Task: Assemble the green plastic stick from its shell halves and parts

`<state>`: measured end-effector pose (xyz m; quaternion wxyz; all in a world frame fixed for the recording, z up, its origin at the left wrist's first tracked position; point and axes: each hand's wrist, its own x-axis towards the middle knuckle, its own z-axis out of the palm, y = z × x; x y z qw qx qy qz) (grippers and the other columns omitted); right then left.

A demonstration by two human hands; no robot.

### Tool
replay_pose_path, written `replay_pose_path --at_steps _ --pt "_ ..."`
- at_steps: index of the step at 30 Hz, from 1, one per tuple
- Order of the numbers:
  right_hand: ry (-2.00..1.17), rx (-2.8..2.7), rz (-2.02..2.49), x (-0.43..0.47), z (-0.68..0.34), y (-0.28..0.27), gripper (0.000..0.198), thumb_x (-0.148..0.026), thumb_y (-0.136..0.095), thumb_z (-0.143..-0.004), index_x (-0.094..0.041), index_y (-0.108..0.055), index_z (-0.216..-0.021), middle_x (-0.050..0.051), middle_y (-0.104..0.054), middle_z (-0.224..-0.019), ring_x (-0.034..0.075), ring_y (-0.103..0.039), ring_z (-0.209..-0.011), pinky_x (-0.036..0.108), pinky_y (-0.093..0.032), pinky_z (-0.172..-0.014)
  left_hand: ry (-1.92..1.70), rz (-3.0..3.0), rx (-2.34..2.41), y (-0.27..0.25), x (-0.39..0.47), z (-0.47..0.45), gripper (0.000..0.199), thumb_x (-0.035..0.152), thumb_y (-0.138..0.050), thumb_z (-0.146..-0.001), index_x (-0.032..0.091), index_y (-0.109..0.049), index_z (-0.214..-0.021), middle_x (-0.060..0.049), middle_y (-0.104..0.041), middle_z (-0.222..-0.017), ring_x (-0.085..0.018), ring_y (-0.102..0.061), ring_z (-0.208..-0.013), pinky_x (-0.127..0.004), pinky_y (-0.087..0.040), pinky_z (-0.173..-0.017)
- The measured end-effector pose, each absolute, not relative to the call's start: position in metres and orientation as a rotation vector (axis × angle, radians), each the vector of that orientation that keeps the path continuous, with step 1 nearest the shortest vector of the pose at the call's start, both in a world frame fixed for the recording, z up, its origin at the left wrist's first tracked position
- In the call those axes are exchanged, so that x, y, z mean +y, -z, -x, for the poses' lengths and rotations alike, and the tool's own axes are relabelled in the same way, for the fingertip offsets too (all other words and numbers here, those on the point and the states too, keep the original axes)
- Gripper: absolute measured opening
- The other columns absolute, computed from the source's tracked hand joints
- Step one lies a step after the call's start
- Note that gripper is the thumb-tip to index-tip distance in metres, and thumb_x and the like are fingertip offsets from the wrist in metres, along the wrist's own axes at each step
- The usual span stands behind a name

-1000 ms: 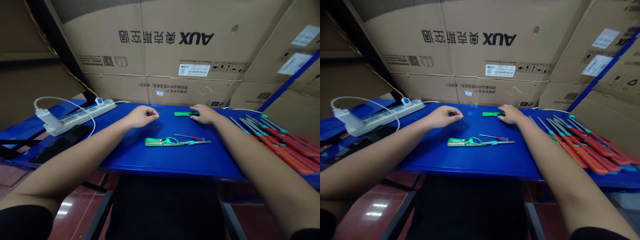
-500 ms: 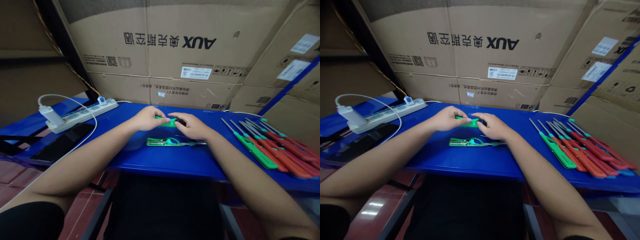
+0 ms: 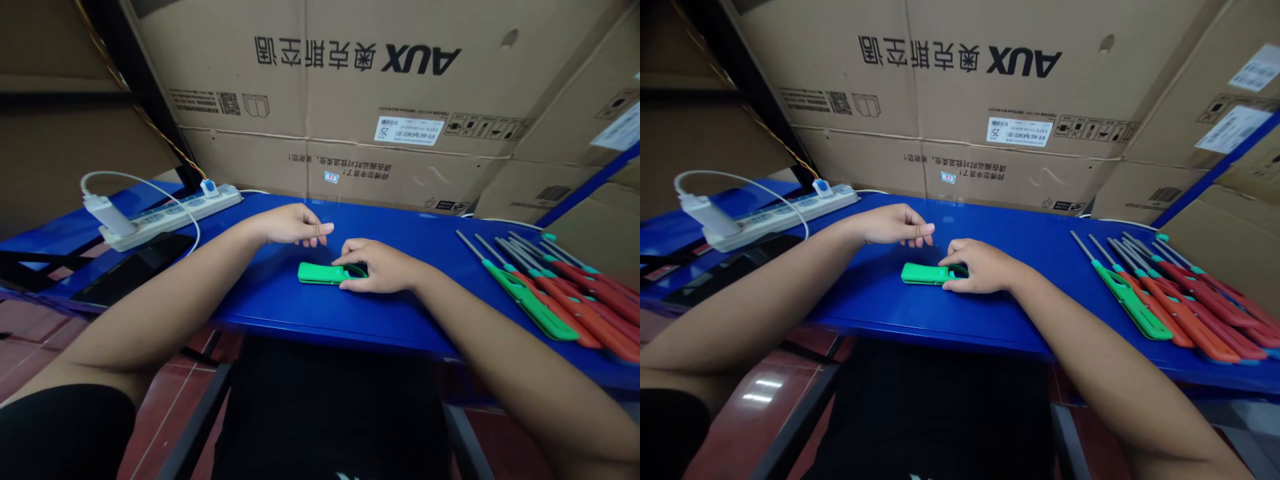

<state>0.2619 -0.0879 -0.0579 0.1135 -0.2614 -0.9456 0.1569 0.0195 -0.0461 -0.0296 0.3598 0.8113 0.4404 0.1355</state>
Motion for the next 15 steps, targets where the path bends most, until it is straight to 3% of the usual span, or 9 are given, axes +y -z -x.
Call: replay_pose_path --at_steps 7,15 --pt "-0.527 -2.775 0.814 -0.085 -0.261 0.0592 0.043 -0.042 -0.073 -0.082 -0.021 -0.072 -0.118 0.006 -0.066 -0.104 0.019 -0.061 -0.093 0.034 -0.048 -0.084 0.071 -2.337 0.919 0.0308 -0.05 -0.0206 0.035 0.054 -0.065 -0.083 0.024 -0.079 -0.094 0.001 -0.077 -0.087 -0.013 -0.065 -0.077 -0.02 -0.042 -0.068" --pt "-0.535 -2.751 0.846 -0.0858 -0.2624 0.0567 0.037 -0.038 -0.074 -0.08 -0.02 -0.073 -0.112 0.006 -0.066 -0.104 0.017 -0.06 -0.089 0.033 -0.048 -0.082 0.167 -2.376 0.88 0.0317 -0.0514 -0.0236 0.032 0.051 -0.065 -0.084 0.024 -0.077 -0.095 0.002 -0.077 -0.087 -0.013 -0.065 -0.077 -0.019 -0.041 -0.069"
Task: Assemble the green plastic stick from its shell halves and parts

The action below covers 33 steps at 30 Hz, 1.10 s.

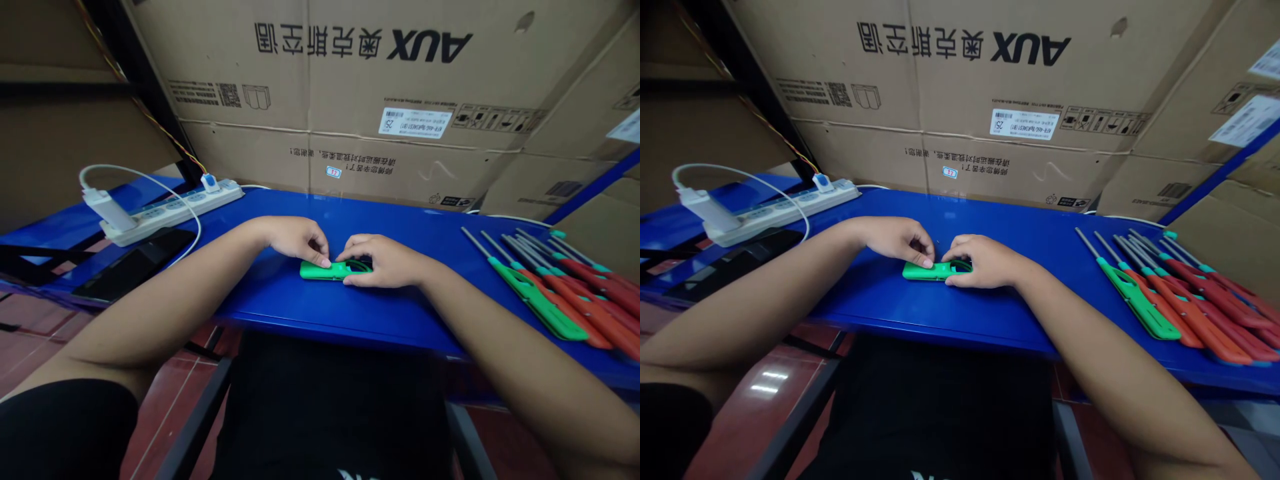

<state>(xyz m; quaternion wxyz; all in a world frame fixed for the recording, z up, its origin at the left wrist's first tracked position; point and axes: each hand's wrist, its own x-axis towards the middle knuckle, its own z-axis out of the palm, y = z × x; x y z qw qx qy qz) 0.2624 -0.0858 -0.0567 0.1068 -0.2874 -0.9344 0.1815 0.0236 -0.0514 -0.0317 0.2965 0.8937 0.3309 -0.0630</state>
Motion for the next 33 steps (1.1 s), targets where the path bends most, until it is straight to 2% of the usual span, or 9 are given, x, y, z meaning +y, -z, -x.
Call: replay_pose_path --at_steps 10,17,20,22,25,29,33 --pt "-0.645 -2.763 1.023 -0.088 -0.259 0.054 0.04 -0.042 -0.077 -0.078 -0.021 -0.074 -0.112 0.004 -0.062 -0.097 0.015 -0.057 -0.083 0.03 -0.045 -0.074 0.203 -2.363 0.934 0.036 -0.057 -0.034 0.028 0.044 -0.068 -0.083 0.02 -0.075 -0.094 0.0 -0.074 -0.081 -0.012 -0.063 -0.072 -0.02 -0.041 -0.066" --pt "-0.556 -2.816 1.067 -0.09 -0.254 0.051 0.043 -0.045 -0.077 -0.077 -0.022 -0.074 -0.112 0.005 -0.064 -0.097 0.018 -0.058 -0.085 0.031 -0.044 -0.073 0.267 -2.404 0.938 0.035 -0.061 -0.038 0.027 0.039 -0.063 -0.086 0.018 -0.071 -0.102 -0.001 -0.073 -0.083 -0.013 -0.061 -0.071 -0.022 -0.039 -0.064" --pt "-0.571 -2.704 0.982 -0.084 -0.273 0.043 0.045 -0.051 -0.073 -0.079 -0.02 -0.072 -0.112 0.006 -0.067 -0.102 0.019 -0.06 -0.089 0.033 -0.046 -0.079 0.268 -2.367 0.897 0.035 -0.059 -0.035 0.03 0.042 -0.063 -0.085 0.018 -0.07 -0.101 -0.001 -0.072 -0.081 -0.013 -0.061 -0.07 -0.022 -0.04 -0.063" --pt "-0.549 -2.527 1.061 -0.079 -0.296 0.034 0.038 -0.053 -0.064 -0.085 -0.02 -0.072 -0.101 0.006 -0.07 -0.098 0.018 -0.062 -0.087 0.032 -0.047 -0.08 0.251 -2.35 0.884 0.034 -0.058 -0.033 0.031 0.045 -0.064 -0.085 0.018 -0.07 -0.099 -0.001 -0.072 -0.08 -0.013 -0.061 -0.07 -0.021 -0.04 -0.063" --pt "-0.663 -2.604 1.267 -0.072 -0.329 0.023 0.035 -0.054 -0.063 -0.084 -0.021 -0.071 -0.092 0.003 -0.071 -0.085 0.017 -0.063 -0.076 0.03 -0.047 -0.069 0.192 -2.342 0.88 0.034 -0.06 -0.034 0.032 0.047 -0.063 -0.085 0.019 -0.071 -0.099 -0.001 -0.071 -0.081 -0.012 -0.061 -0.071 -0.021 -0.04 -0.063" --pt "-0.875 -2.882 1.395 -0.071 -0.34 0.022 0.035 -0.053 -0.072 -0.075 -0.024 -0.073 -0.093 0.0 -0.07 -0.079 0.015 -0.061 -0.067 0.028 -0.042 -0.058 0.028 -2.358 0.996 0.041 -0.07 -0.048 0.047 0.06 -0.061 -0.083 0.02 -0.071 -0.106 -0.003 -0.072 -0.09 -0.014 -0.062 -0.075 -0.023 -0.041 -0.064" --pt "-0.645 -3.0 1.363 -0.077 -0.322 0.028 0.024 -0.045 -0.071 -0.077 -0.022 -0.069 -0.083 0.001 -0.068 -0.08 0.015 -0.058 -0.067 0.028 -0.039 -0.058 -0.075 -2.465 1.101 0.051 -0.082 -0.064 0.053 0.062 -0.073 -0.072 0.018 -0.067 -0.1 -0.004 -0.069 -0.093 -0.016 -0.06 -0.078 -0.025 -0.039 -0.063"
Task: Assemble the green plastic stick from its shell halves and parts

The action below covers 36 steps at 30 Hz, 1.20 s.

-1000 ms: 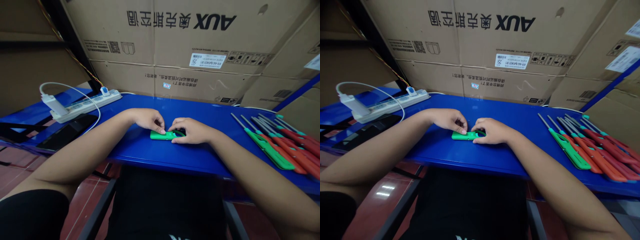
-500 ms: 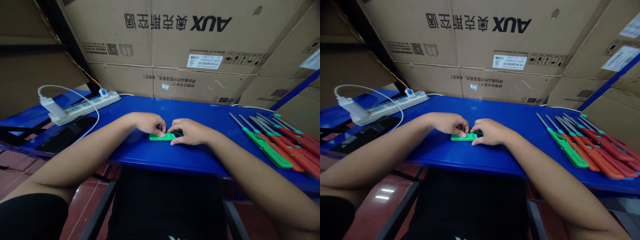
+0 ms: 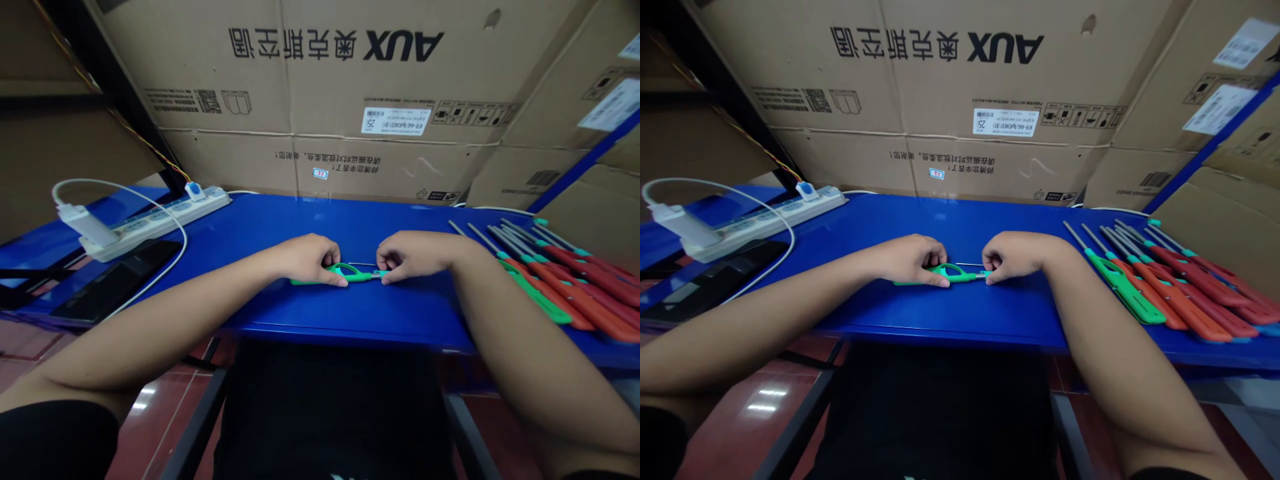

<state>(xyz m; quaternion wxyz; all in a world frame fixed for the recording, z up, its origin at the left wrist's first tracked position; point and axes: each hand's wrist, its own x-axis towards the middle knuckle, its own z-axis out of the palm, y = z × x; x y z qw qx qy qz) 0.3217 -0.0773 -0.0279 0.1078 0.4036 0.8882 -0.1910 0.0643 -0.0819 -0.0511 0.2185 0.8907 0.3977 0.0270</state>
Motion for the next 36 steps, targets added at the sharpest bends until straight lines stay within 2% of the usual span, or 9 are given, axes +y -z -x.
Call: replay_pose_path --at_steps 5,8,10,15,19,24,28,33,36 --pt "0.206 2.86 -1.149 -0.083 -0.306 0.03 0.016 -0.035 -0.063 -0.084 -0.02 -0.067 -0.088 0.006 -0.07 -0.091 0.018 -0.058 -0.078 0.03 -0.039 -0.066 -0.172 -2.504 1.128 0.053 -0.085 -0.067 0.044 0.05 -0.073 -0.077 0.018 -0.061 -0.104 -0.001 -0.067 -0.085 -0.014 -0.057 -0.07 -0.025 -0.036 -0.06" --pt "0.012 2.892 -1.204 -0.083 -0.304 0.03 0.021 -0.034 -0.056 -0.089 -0.019 -0.069 -0.094 0.008 -0.071 -0.092 0.02 -0.059 -0.08 0.031 -0.038 -0.067 -0.362 -2.512 1.167 0.05 -0.084 -0.064 0.028 0.045 -0.062 -0.088 0.018 -0.061 -0.095 0.0 -0.066 -0.077 -0.013 -0.056 -0.065 -0.024 -0.034 -0.06" --pt "-0.1 2.953 -1.139 -0.082 -0.303 0.032 0.024 -0.032 -0.052 -0.092 -0.019 -0.071 -0.097 0.009 -0.073 -0.092 0.022 -0.06 -0.083 0.033 -0.038 -0.069 -0.473 -2.515 1.202 0.048 -0.085 -0.063 0.026 0.044 -0.056 -0.093 0.018 -0.059 -0.09 0.0 -0.066 -0.072 -0.011 -0.055 -0.061 -0.024 -0.032 -0.058" --pt "-0.422 3.14 -0.986 -0.081 -0.294 0.038 0.027 -0.026 -0.049 -0.094 -0.017 -0.074 -0.098 0.012 -0.074 -0.089 0.024 -0.06 -0.084 0.037 -0.038 -0.076 -0.536 -2.388 1.205 0.046 -0.087 -0.062 0.023 0.041 -0.052 -0.095 0.018 -0.055 -0.092 0.0 -0.071 -0.07 -0.012 -0.062 -0.059 -0.023 -0.037 -0.058" --pt "-0.59 3.107 -0.81 -0.081 -0.286 0.045 0.032 -0.026 -0.044 -0.097 -0.014 -0.073 -0.094 0.012 -0.073 -0.082 0.024 -0.059 -0.081 0.038 -0.039 -0.08 -0.5 -2.333 1.183 0.051 -0.082 -0.06 0.022 0.039 -0.055 -0.093 0.018 -0.054 -0.085 0.0 -0.071 -0.068 -0.011 -0.063 -0.057 -0.022 -0.039 -0.057" --pt "-0.578 3.165 -0.776 -0.08 -0.284 0.051 0.03 -0.025 -0.045 -0.096 -0.016 -0.073 -0.096 0.011 -0.075 -0.085 0.022 -0.061 -0.081 0.041 -0.041 -0.092 -0.514 -2.341 1.196 0.055 -0.08 -0.06 0.022 0.037 -0.055 -0.093 0.018 -0.053 -0.082 0.001 -0.068 -0.064 -0.01 -0.062 -0.054 -0.022 -0.038 -0.055" --pt "-0.445 3.192 -0.786 -0.081 -0.283 0.052 0.028 -0.026 -0.046 -0.095 -0.018 -0.073 -0.097 0.008 -0.076 -0.084 0.02 -0.064 -0.078 0.043 -0.04 -0.103 -0.48 -2.58 1.26 0.051 -0.089 -0.061 0.017 0.034 -0.054 -0.093 0.019 -0.056 -0.085 -0.002 -0.067 -0.068 -0.013 -0.061 -0.059 -0.025 -0.034 -0.055" --pt "-0.184 3.162 -0.918 -0.084 -0.277 0.053 0.021 -0.025 -0.052 -0.091 -0.02 -0.072 -0.09 0.005 -0.076 -0.082 0.019 -0.067 -0.077 0.041 -0.043 -0.105 -0.278 -2.92 1.423 0.047 -0.104 -0.065 0.022 0.035 -0.045 -0.096 0.017 -0.058 -0.098 -0.008 -0.067 -0.074 -0.023 -0.065 -0.069 -0.031 -0.03 -0.055" --pt "-0.224 3.128 -0.985 -0.088 -0.271 0.054 0.021 -0.023 -0.051 -0.09 -0.018 -0.072 -0.089 0.007 -0.075 -0.081 0.02 -0.067 -0.077 0.041 -0.042 -0.104 -0.219 -2.92 1.49 0.048 -0.103 -0.065 0.023 0.034 -0.045 -0.096 0.017 -0.059 -0.102 -0.009 -0.068 -0.075 -0.024 -0.066 -0.07 -0.032 -0.031 -0.055"
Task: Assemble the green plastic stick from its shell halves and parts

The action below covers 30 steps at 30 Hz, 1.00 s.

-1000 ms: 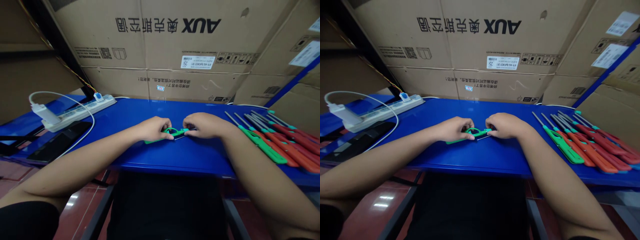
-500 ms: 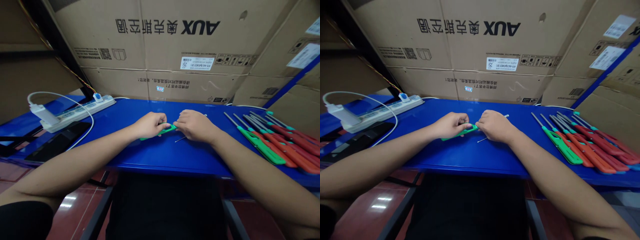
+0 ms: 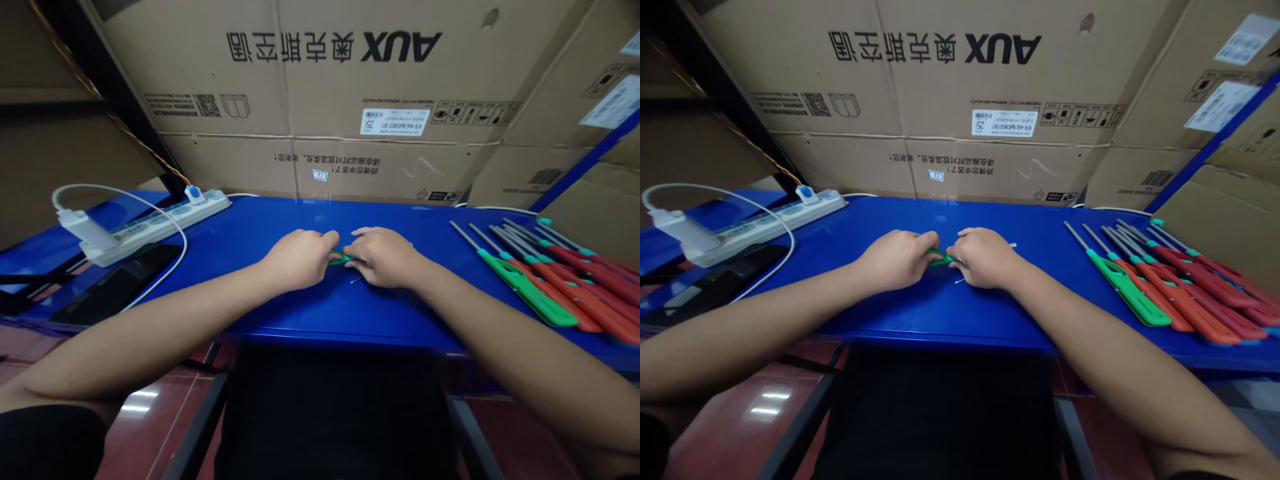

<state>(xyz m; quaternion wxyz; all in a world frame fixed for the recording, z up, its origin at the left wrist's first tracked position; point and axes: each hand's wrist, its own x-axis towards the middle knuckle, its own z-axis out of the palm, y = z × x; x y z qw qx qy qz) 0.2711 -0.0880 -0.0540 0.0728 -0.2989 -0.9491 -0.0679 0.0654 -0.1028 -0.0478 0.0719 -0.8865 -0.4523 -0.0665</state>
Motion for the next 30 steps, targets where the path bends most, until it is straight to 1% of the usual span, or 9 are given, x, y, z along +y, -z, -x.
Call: replay_pose_path --at_steps 6,11,13,16,17,20,25,27,30 --pt "0.505 -2.83 0.915 -0.095 -0.262 0.055 0.026 -0.012 -0.05 -0.084 -0.009 -0.072 -0.098 0.014 -0.075 -0.082 0.023 -0.068 -0.078 0.043 -0.035 -0.11 0.471 2.814 -1.382 0.049 -0.087 -0.059 0.013 0.027 -0.052 -0.09 0.019 -0.062 -0.086 -0.005 -0.068 -0.073 -0.02 -0.063 -0.069 -0.03 -0.035 -0.059" --pt "0.535 -2.858 0.942 -0.092 -0.26 0.056 0.028 -0.011 -0.048 -0.085 -0.012 -0.071 -0.1 0.011 -0.075 -0.085 0.023 -0.067 -0.084 0.044 -0.035 -0.112 0.532 2.824 -1.401 0.049 -0.084 -0.061 0.011 0.025 -0.054 -0.087 0.019 -0.062 -0.084 -0.004 -0.067 -0.071 -0.018 -0.059 -0.065 -0.029 -0.033 -0.058" --pt "0.499 -2.776 0.914 -0.09 -0.262 0.052 0.027 -0.016 -0.047 -0.09 -0.013 -0.071 -0.103 0.013 -0.074 -0.095 0.027 -0.065 -0.101 0.048 -0.033 -0.112 0.592 2.861 -1.432 0.047 -0.079 -0.059 0.012 0.027 -0.054 -0.088 0.019 -0.062 -0.084 -0.003 -0.068 -0.072 -0.017 -0.059 -0.065 -0.028 -0.035 -0.059" --pt "0.46 -2.519 0.833 -0.089 -0.273 0.04 0.032 -0.029 -0.05 -0.095 -0.017 -0.066 -0.119 0.016 -0.067 -0.124 0.033 -0.049 -0.128 0.054 -0.032 -0.111 0.768 2.867 -1.504 0.044 -0.065 -0.049 0.016 0.031 -0.053 -0.092 0.018 -0.061 -0.084 -0.002 -0.069 -0.072 -0.015 -0.06 -0.067 -0.027 -0.039 -0.063" --pt "0.403 -2.466 0.819 -0.088 -0.279 0.036 0.033 -0.032 -0.05 -0.095 -0.019 -0.064 -0.122 0.015 -0.065 -0.127 0.033 -0.049 -0.128 0.054 -0.034 -0.108 0.847 2.843 -1.558 0.043 -0.059 -0.044 0.017 0.033 -0.054 -0.092 0.018 -0.06 -0.085 -0.002 -0.069 -0.071 -0.015 -0.061 -0.067 -0.027 -0.04 -0.063" --pt "-0.016 -2.571 0.82 -0.081 -0.302 0.03 0.03 -0.037 -0.057 -0.092 -0.021 -0.067 -0.115 0.01 -0.069 -0.108 0.025 -0.061 -0.102 0.042 -0.046 -0.093 1.234 2.82 -1.873 0.04 -0.041 -0.029 0.017 0.034 -0.052 -0.095 0.019 -0.053 -0.088 -0.001 -0.068 -0.072 -0.015 -0.064 -0.065 -0.026 -0.045 -0.063" --pt "-0.679 -2.901 1.125 -0.058 -0.335 0.042 0.037 -0.045 -0.069 -0.078 -0.02 -0.071 -0.106 0.006 -0.068 -0.1 0.018 -0.062 -0.087 0.032 -0.05 -0.079 1.996 2.857 -2.11 0.039 -0.028 -0.02 0.009 0.029 -0.045 -0.101 0.021 -0.046 -0.096 0.0 -0.066 -0.075 -0.014 -0.068 -0.064 -0.03 -0.055 -0.066" --pt "-0.713 -2.87 1.236 -0.047 -0.345 0.045 0.032 -0.045 -0.065 -0.08 -0.02 -0.072 -0.099 0.005 -0.068 -0.094 0.017 -0.062 -0.083 0.03 -0.049 -0.075 2.196 2.868 -2.085 0.039 -0.028 -0.022 0.006 0.025 -0.045 -0.101 0.021 -0.049 -0.101 -0.001 -0.068 -0.077 -0.015 -0.069 -0.065 -0.03 -0.057 -0.068" --pt "-0.517 -2.771 1.431 -0.036 -0.357 0.046 0.026 -0.042 -0.065 -0.08 -0.021 -0.074 -0.092 0.004 -0.07 -0.089 0.017 -0.063 -0.078 0.03 -0.048 -0.072 2.528 2.828 -2.071 0.036 -0.034 -0.027 0.01 0.019 -0.045 -0.098 0.017 -0.055 -0.101 -0.005 -0.07 -0.079 -0.015 -0.069 -0.067 -0.027 -0.056 -0.066"
